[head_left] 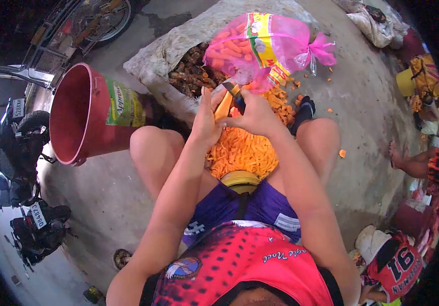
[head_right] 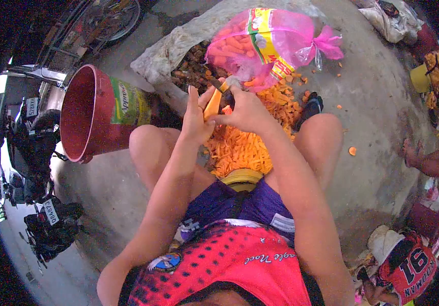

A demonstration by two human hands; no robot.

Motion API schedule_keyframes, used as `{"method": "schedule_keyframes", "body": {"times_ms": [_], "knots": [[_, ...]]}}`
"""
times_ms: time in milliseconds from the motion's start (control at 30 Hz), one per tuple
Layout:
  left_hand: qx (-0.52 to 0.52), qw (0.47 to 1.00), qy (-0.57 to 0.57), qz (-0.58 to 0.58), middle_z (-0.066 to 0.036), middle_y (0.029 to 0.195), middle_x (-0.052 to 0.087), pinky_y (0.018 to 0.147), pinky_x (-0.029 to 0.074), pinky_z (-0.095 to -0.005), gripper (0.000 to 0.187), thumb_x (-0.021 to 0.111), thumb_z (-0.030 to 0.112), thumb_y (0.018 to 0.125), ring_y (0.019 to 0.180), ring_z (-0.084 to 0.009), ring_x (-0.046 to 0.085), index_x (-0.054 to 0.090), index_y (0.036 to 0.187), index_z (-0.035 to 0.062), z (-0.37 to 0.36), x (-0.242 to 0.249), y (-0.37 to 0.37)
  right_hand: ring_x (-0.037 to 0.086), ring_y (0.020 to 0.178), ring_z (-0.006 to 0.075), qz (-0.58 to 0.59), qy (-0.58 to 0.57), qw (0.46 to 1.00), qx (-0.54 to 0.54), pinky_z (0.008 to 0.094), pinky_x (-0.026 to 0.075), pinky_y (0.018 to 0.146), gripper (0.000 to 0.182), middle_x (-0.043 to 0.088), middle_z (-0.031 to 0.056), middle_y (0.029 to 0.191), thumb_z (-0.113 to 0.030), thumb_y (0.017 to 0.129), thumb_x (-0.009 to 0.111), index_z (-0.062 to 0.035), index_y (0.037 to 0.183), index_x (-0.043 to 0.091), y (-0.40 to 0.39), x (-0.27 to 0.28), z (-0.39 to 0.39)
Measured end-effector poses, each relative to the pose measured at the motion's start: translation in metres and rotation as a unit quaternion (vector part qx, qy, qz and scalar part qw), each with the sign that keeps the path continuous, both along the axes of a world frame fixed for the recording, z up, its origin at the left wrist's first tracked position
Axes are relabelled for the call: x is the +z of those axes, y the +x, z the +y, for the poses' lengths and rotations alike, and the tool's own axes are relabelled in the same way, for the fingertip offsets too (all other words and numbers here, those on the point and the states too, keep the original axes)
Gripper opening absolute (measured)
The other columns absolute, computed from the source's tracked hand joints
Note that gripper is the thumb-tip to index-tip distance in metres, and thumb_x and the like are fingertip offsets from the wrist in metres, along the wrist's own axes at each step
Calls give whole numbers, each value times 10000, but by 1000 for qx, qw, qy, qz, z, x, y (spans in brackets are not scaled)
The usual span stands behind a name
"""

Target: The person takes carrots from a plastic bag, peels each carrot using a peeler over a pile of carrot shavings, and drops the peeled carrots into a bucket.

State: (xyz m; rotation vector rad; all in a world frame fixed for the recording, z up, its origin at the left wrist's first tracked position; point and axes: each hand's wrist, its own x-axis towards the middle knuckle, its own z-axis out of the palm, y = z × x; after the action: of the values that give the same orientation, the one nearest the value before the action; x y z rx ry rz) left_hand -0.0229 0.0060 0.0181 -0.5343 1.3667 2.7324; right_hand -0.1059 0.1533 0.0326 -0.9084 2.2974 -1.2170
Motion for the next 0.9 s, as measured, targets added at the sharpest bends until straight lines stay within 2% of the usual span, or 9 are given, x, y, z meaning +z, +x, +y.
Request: {"method": "schedule_keyframes", "body": {"times_ms": [33,100,167,333,433,533,633,833,900], "knots": [[-5,1000,-23,-5,-28,1466,547,801,469,-225,898,248,758,1000,1250,-137,548,441,1537,64,0,5,1,709,967,320,19,-31,999,-4,414,536,880,945,718,194,1039,-522,627,936,7,1321,571,1,-7,-1],[6,999,-30,-22,-16,1470,543,715,415,-196,903,241,768,995,1250,-124,543,444,1539,76,7,17,3,706,993,320,10,5,1000,-2,413,537,892,938,712,193,1080,-460,627,944,6,1340,551,0,-14,0],[6,999,-24,-23,-15,1473,539,701,416,-193,916,236,781,987,1243,-123,544,443,1542,82,7,17,4,707,1001,325,-4,30,1000,2,416,540,891,914,712,195,1090,-421,631,943,7,1337,549,0,-17,-1],[18,998,66,6,-45,1474,530,912,515,-279,955,233,812,963,1257,-163,540,433,1546,83,5,5,1,718,929,367,-34,42,998,33,434,553,830,822,721,211,1000,-446,665,916,11,1262,585,3,-18,-3],[31,996,81,-6,-39,1421,559,1060,435,-327,933,198,802,973,1252,-175,536,425,1554,108,5,13,3,712,826,390,-10,5,999,49,451,549,759,786,713,212,891,-516,706,876,15,1214,596,4,-19,-4],[20,993,120,1,-35,1458,529,1103,389,-339,935,183,803,973,1301,-178,483,441,1547,111,-2,6,4,700,764,395,10,21,998,61,465,534,717,780,701,209,825,-581,763,812,14,1217,594,8,-16,-4],[30,991,130,8,-88,1502,508,1135,395,-343,1018,259,854,922,1327,-225,508,407,1554,70,-4,2,4,695,738,389,10,12,997,72,467,530,703,744,688,206,778,-602,804,766,23,1178,613,11,-24,-7],[35,989,142,18,-84,1427,552,1053,469,-344,1063,303,886,882,1203,-225,574,382,1568,76,-9,-1,6,705,762,386,-20,51,995,83,467,532,707,701,691,229,780,-620,847,720,56,1026,662,16,-24,-8],[35,987,153,26,-89,1416,556,1034,482,-353,1061,314,887,879,1203,-229,575,371,1575,88,-11,-2,7,704,848,436,-32,86,993,79,512,543,787,787,705,273,857,-711,818,678,48,1028,673,17,-16,-8]]}}
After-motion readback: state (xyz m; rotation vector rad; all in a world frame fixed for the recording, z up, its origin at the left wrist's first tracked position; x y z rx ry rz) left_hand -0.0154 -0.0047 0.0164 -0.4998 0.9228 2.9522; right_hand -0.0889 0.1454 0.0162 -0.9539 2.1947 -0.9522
